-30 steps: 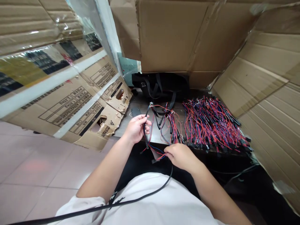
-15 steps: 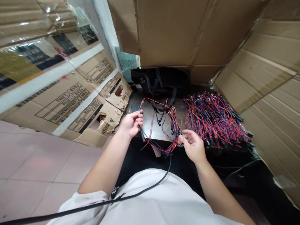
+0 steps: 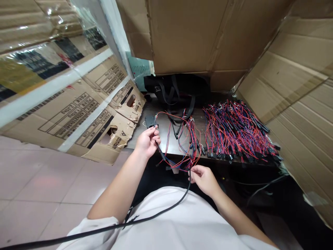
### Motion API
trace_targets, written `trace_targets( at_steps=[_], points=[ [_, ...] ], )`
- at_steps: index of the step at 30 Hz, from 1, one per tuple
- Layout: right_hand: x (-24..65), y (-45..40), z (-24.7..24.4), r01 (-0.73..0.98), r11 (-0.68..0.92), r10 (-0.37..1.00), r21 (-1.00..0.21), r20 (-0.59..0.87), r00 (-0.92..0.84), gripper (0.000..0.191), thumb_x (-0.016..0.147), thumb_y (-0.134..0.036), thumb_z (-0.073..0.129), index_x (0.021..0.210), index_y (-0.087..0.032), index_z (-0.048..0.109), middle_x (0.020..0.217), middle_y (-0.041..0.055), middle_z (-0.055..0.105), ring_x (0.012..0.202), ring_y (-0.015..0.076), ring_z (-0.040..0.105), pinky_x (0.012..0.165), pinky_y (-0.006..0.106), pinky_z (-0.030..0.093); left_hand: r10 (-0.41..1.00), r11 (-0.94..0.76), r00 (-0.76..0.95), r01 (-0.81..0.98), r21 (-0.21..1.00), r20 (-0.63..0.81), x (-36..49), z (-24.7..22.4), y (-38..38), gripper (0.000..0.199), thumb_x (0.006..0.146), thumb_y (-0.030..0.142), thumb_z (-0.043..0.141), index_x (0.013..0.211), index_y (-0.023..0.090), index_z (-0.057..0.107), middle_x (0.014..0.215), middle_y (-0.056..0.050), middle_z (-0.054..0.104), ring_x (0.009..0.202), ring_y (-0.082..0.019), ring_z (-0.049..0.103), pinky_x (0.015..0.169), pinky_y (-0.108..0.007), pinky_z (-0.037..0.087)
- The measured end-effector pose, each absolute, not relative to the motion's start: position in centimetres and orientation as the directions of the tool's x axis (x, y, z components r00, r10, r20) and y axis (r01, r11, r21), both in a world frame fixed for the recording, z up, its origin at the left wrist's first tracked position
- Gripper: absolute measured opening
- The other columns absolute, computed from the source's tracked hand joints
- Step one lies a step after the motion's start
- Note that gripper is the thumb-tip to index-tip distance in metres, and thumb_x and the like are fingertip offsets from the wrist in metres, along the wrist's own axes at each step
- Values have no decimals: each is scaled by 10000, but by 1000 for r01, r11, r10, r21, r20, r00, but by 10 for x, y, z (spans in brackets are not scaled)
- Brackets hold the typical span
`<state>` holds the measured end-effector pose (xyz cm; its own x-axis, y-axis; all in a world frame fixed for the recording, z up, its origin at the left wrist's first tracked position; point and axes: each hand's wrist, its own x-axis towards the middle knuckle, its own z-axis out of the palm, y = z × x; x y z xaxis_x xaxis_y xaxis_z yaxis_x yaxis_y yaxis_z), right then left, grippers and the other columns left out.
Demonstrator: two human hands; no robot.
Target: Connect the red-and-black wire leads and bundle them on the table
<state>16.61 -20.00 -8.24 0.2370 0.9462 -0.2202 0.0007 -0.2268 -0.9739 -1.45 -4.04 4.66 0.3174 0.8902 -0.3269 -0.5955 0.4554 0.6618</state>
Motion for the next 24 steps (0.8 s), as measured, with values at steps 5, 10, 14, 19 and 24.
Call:
trace_targets(
  at_steps=[5, 10, 14, 19, 24],
  points=[
    [166, -206, -74, -281, -409, 884, -868, -453, 113, 348, 554, -385, 845, 671, -125, 645, 620, 54, 677, 550, 172, 669, 537, 286, 565, 902, 431, 300, -576, 695, -311, -15, 42, -41, 109, 868, 71, 472, 849, 126, 564, 559, 34, 475, 364, -38, 382, 372, -128, 337],
    [170, -212, -75, -517, -461, 833, -721, -553, 30, 437, 420, -290, 919, 714, -133, 635, 644, 44, 690, 586, 159, 680, 586, 270, 570, 897, 437, 322, -548, 714, -302, -14, 36, -43, 77, 854, 88, 504, 869, 133, 565, 560, 36, 475, 372, -44, 385, 386, -136, 345],
    [166, -212, -80, -511, -433, 847, -742, -529, 51, 479, 418, -290, 916, 776, -142, 635, 651, 24, 684, 583, 158, 675, 602, 286, 564, 893, 442, 339, -532, 723, -296, -13, 34, -44, 75, 850, 92, 509, 879, 135, 562, 559, 38, 478, 375, -48, 390, 390, -142, 343],
    [159, -211, -81, -357, -388, 893, -849, -442, 80, 440, 475, -341, 880, 757, -147, 603, 618, 6, 658, 540, 149, 646, 581, 293, 542, 913, 383, 339, -517, 766, -227, -14, 34, -48, 76, 828, 113, 557, 894, 148, 571, 571, 37, 501, 386, -60, 414, 406, -171, 374],
    [156, -212, -80, -273, -455, 877, -848, -479, 25, 427, 558, -376, 800, 845, -150, 580, 599, 8, 657, 511, 146, 627, 525, 259, 486, 918, 365, 341, -521, 772, -204, -15, 33, -51, 75, 828, 110, 560, 890, 145, 582, 576, 32, 511, 393, -66, 424, 413, -185, 389]
  ],
)
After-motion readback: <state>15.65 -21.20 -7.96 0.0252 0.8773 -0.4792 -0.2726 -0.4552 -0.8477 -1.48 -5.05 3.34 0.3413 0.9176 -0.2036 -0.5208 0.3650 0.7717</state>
